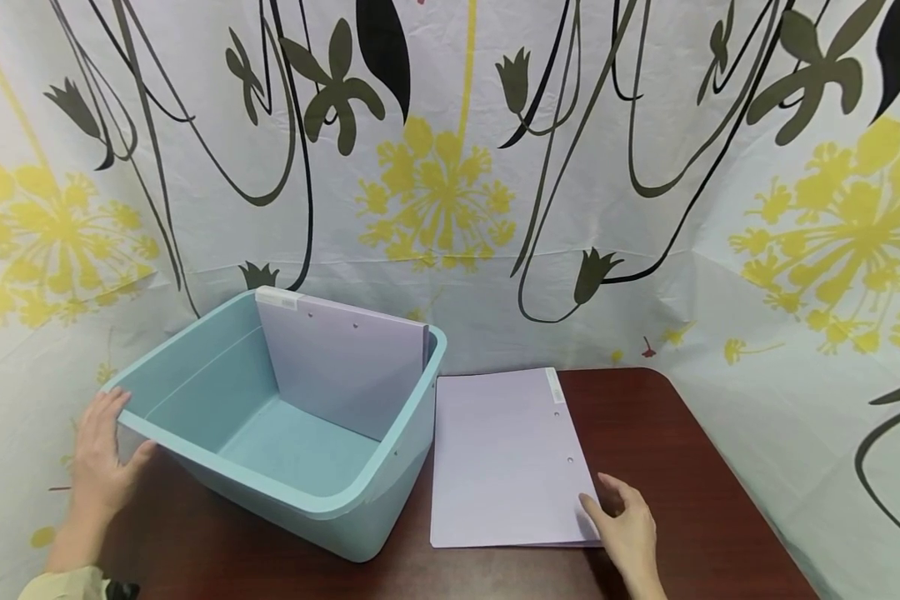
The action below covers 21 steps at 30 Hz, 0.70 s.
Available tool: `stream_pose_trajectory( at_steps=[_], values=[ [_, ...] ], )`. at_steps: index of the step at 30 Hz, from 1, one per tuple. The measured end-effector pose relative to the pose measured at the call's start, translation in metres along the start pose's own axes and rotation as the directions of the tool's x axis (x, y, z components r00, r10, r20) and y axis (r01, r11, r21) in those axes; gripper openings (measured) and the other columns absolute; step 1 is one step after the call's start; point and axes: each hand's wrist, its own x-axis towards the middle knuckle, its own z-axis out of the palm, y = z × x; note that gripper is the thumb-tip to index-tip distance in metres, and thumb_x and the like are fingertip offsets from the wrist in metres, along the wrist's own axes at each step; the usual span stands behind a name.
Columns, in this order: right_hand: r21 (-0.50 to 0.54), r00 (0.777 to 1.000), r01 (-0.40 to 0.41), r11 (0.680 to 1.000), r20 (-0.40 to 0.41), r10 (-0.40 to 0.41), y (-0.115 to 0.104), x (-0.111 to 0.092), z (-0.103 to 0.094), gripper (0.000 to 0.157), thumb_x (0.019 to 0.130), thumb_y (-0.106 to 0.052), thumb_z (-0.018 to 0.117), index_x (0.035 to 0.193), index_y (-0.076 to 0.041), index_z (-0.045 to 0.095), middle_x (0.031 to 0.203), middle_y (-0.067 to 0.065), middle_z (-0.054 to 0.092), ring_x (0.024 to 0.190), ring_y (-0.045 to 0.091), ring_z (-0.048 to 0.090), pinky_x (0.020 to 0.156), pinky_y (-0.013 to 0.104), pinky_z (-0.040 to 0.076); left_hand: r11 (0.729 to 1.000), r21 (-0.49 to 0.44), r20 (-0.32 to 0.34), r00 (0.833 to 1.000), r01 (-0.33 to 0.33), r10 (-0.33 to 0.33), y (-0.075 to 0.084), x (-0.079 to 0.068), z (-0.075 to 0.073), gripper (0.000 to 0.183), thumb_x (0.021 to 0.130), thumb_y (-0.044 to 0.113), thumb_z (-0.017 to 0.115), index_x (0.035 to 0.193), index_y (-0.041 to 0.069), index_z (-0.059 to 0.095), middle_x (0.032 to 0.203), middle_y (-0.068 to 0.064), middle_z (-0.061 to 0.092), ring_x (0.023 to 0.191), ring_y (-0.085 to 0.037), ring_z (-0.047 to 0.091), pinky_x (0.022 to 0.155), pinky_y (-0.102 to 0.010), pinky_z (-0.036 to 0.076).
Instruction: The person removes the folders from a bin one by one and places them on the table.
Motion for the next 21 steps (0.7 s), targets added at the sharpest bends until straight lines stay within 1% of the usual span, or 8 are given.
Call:
stream_pose_trajectory(
  at_steps=[2, 3, 8, 9, 11, 13, 16, 21],
  values=[
    [0.0, 1.0, 0.028, 1.0, -0.009, -0.028, -0.002, 0.003, 0.0, 0.047, 0.074, -0.028, 0.074, 0.113, -0.006, 0.061, 0.112, 0.015, 0.06, 0.096, 0.025, 0.056, 0.072, 0.013, 0.039, 1.0, 0.001, 0.001, 1.0, -0.002, 0.002, 0.001, 0.0, 0.0, 0.09, 0.077, 0.066, 0.05, 0.128, -0.008, 0.041, 0.132, -0.031, 0.037, 0.132, -0.039, 0.022, 0.109, -0.044, 0.011],
    [0.002, 0.999, 0.044, 0.999, -0.012, -0.044, -0.004, 0.004, 0.0, 0.046, 0.074, -0.028, 0.074, 0.113, -0.005, 0.062, 0.111, 0.015, 0.06, 0.095, 0.025, 0.056, 0.071, 0.012, 0.04, 1.0, 0.0, 0.002, 1.0, -0.003, 0.003, 0.001, 0.001, 0.0, 0.091, 0.077, 0.066, 0.05, 0.128, -0.009, 0.041, 0.132, -0.031, 0.037, 0.131, -0.04, 0.022, 0.109, -0.045, 0.011],
    [0.013, 0.991, 0.132, 0.991, -0.029, -0.131, -0.018, 0.016, 0.001, 0.047, 0.074, -0.025, 0.074, 0.113, -0.004, 0.06, 0.109, 0.014, 0.061, 0.095, 0.025, 0.056, 0.072, 0.027, 0.047, 1.0, 0.001, 0.002, 1.0, -0.001, 0.001, 0.003, 0.001, -0.001, 0.093, 0.076, 0.068, 0.05, 0.127, -0.008, 0.041, 0.131, -0.031, 0.037, 0.131, -0.04, 0.022, 0.109, -0.045, 0.011],
    [0.023, 0.989, 0.149, 0.989, -0.024, -0.149, -0.021, 0.019, 0.001, 0.047, 0.074, -0.024, 0.074, 0.114, -0.004, 0.059, 0.109, 0.015, 0.061, 0.095, 0.025, 0.055, 0.072, 0.028, 0.046, 1.0, 0.001, 0.001, 1.0, 0.0, 0.0, 0.002, 0.001, -0.001, 0.093, 0.076, 0.069, 0.05, 0.127, -0.008, 0.042, 0.131, -0.031, 0.037, 0.131, -0.04, 0.023, 0.109, -0.045, 0.011],
    [0.038, 0.982, 0.187, 0.982, -0.016, -0.187, -0.03, 0.024, 0.0, 0.049, 0.074, -0.024, 0.074, 0.116, -0.003, 0.058, 0.109, 0.016, 0.061, 0.095, 0.026, 0.056, 0.07, 0.02, 0.045, 1.0, 0.003, 0.0, 1.0, 0.001, -0.001, 0.002, 0.001, -0.001, 0.094, 0.075, 0.069, 0.05, 0.127, -0.008, 0.042, 0.131, -0.031, 0.038, 0.131, -0.041, 0.023, 0.109, -0.045, 0.011],
    [0.061, 0.974, 0.226, 0.972, 0.009, -0.226, -0.04, 0.03, -0.003, 0.05, 0.076, -0.022, 0.073, 0.118, -0.002, 0.056, 0.109, 0.018, 0.061, 0.097, 0.028, 0.056, 0.074, 0.015, 0.042, 1.0, 0.004, -0.001, 1.0, 0.003, -0.003, 0.001, 0.001, -0.001, 0.094, 0.074, 0.07, 0.05, 0.127, -0.008, 0.042, 0.131, -0.031, 0.038, 0.13, -0.041, 0.023, 0.109, -0.045, 0.011],
    [0.062, 0.958, 0.283, 0.957, 0.025, -0.285, -0.056, 0.038, -0.005, 0.051, 0.077, -0.022, 0.072, 0.12, -0.002, 0.055, 0.109, 0.017, 0.061, 0.096, 0.028, 0.056, 0.073, 0.011, 0.04, 1.0, 0.006, -0.002, 1.0, 0.004, -0.004, 0.0, 0.001, 0.0, 0.095, 0.073, 0.071, 0.05, 0.127, -0.007, 0.042, 0.131, -0.031, 0.038, 0.13, -0.042, 0.024, 0.109, -0.046, 0.011],
    [0.069, 0.93, 0.36, 0.93, 0.055, -0.364, -0.082, 0.051, -0.008, 0.05, 0.077, -0.022, 0.071, 0.12, -0.003, 0.054, 0.111, 0.016, 0.059, 0.098, 0.026, 0.055, 0.074, 0.013, 0.04, 1.0, 0.007, 0.001, 1.0, 0.002, -0.002, 0.0, 0.001, -0.001, 0.095, 0.074, 0.071, 0.049, 0.127, -0.008, 0.042, 0.131, -0.03, 0.038, 0.13, -0.041, 0.024, 0.109, -0.045, 0.011]
  ],
)
